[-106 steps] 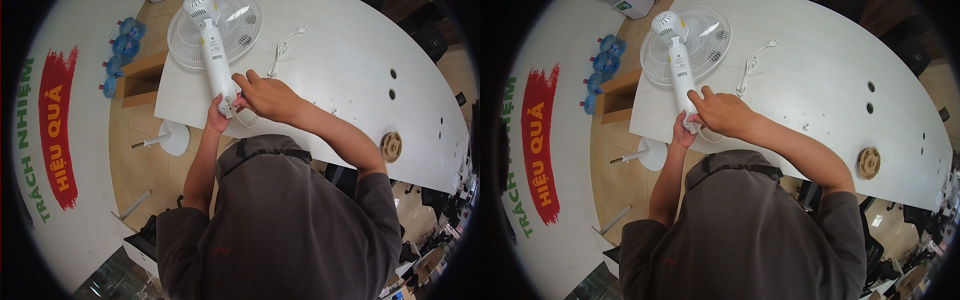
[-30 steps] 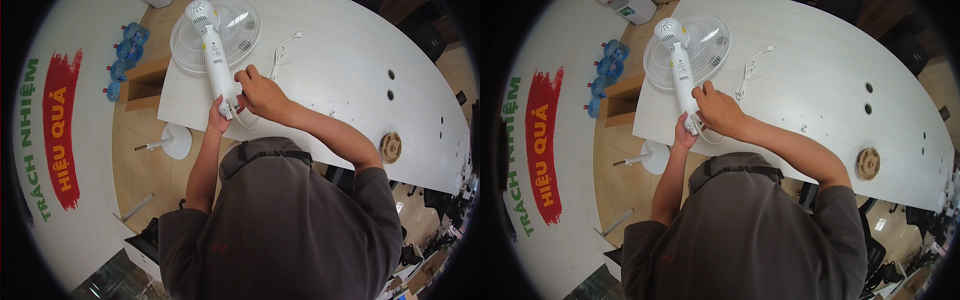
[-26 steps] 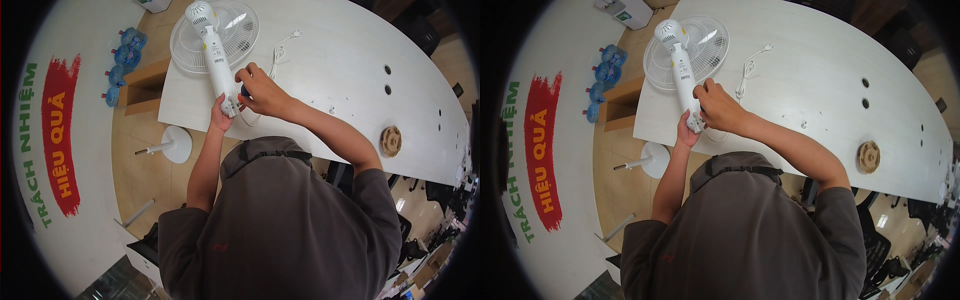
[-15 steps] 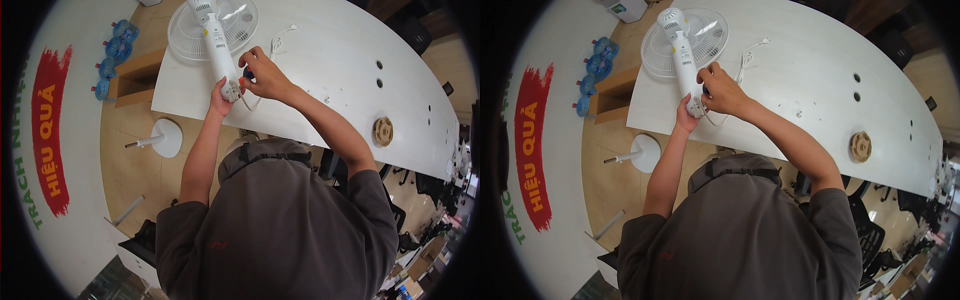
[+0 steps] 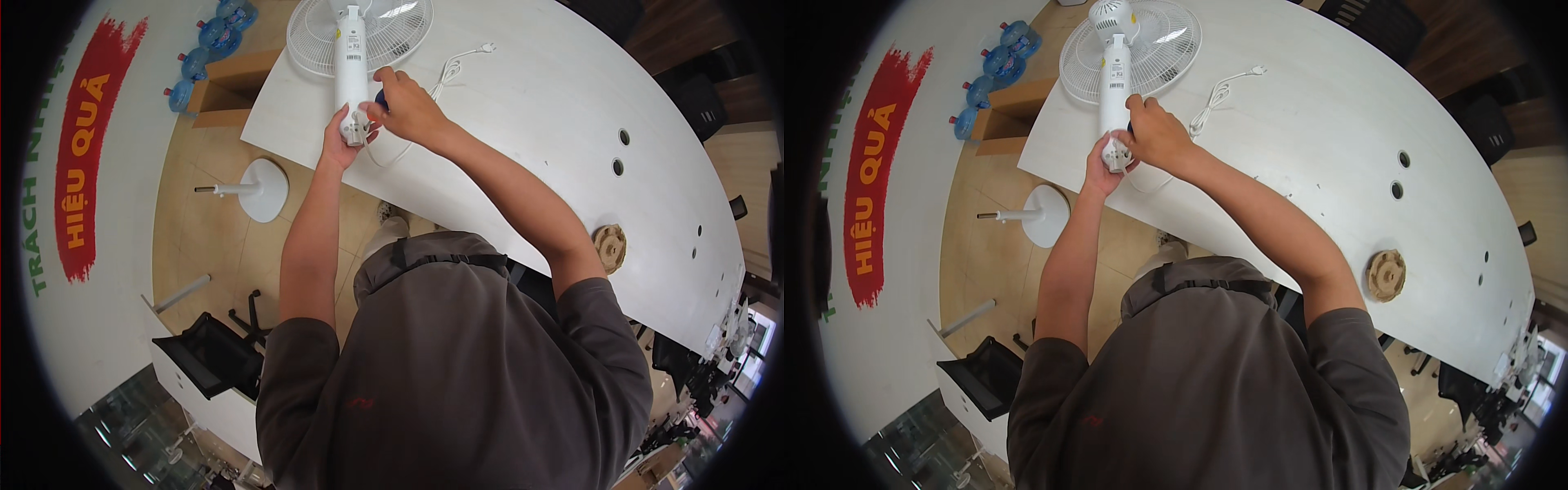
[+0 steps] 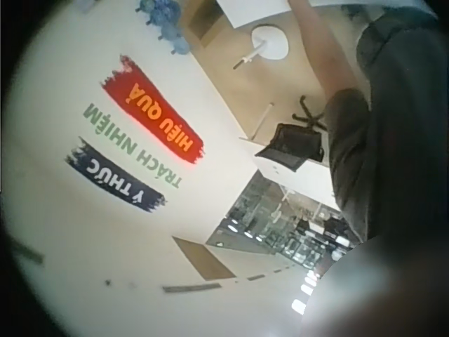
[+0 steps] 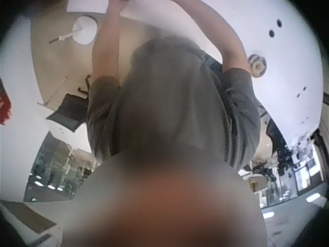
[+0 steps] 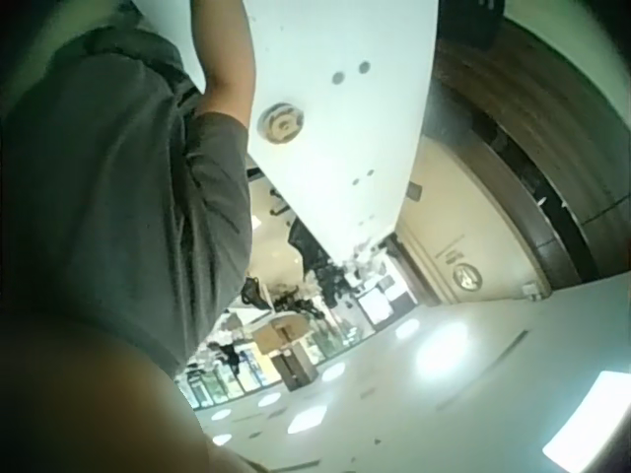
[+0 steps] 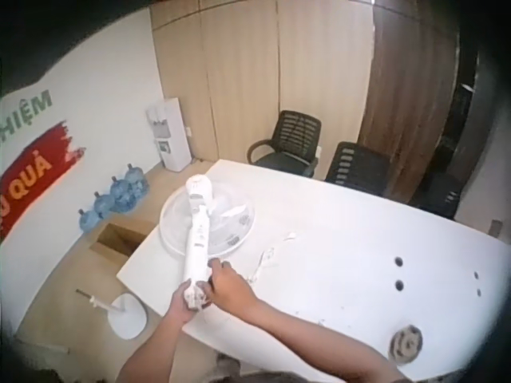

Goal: Disassemble a white pedestal fan on a desk using a screwdriver.

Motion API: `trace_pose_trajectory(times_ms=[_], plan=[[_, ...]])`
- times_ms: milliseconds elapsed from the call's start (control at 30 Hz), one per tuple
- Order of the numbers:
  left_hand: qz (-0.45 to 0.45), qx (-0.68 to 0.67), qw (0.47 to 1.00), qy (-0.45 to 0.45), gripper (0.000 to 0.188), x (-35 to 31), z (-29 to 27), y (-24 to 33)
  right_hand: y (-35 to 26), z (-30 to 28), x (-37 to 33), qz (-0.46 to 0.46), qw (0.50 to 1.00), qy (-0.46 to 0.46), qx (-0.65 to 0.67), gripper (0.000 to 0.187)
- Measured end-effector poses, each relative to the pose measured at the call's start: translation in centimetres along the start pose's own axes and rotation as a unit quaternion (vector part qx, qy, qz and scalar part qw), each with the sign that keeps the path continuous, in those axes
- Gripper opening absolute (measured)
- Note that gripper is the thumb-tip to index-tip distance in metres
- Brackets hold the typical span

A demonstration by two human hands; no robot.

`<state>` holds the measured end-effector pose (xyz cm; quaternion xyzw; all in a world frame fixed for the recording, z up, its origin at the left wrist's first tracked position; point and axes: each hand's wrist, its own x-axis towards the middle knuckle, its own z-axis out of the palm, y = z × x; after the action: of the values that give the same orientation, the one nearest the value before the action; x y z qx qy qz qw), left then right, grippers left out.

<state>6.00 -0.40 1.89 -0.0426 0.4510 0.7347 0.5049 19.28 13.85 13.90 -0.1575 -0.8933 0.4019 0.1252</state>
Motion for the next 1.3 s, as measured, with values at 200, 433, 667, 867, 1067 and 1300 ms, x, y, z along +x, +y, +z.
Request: trace_pose_trajectory(times_ms=[200, 433, 667, 867, 1067, 1300], plan=[[0.003, 0.018, 0.999, 0.031, 0.051, -0.2, 0.9, -0.3, 0.1, -0.6, -1.0, -0.036, 0.999, -0.022, -0.013, 0.043], [-0.002, 0.027, 0.999, 0.020, 0.050, -0.1, 0.8, -0.6, 0.9, -0.2, -0.9, -0.093, 0.995, -0.015, -0.027, 0.043], [-0.006, 0.044, 0.999, -0.024, 0.049, 0.2, -0.2, -0.5, -1.8, -0.7, -1.4, 0.050, 0.997, -0.027, -0.059, 0.045], [-0.016, 0.047, 0.999, -0.001, 0.040, 0.0, 0.4, -0.2, -0.1, 0.3, -1.2, -0.152, 0.984, 0.065, -0.071, 0.042], [-0.017, 0.053, 0.998, -0.026, 0.042, -0.2, 0.5, -0.2, -0.2, 0.0, -0.9, 0.002, 0.999, -0.010, -0.034, 0.041], [-0.010, 0.046, 0.999, -0.007, 0.049, -0.1, 0.6, -0.3, -0.9, -0.3, -1.2, 0.010, 1.000, -0.013, -0.011, 0.039]])
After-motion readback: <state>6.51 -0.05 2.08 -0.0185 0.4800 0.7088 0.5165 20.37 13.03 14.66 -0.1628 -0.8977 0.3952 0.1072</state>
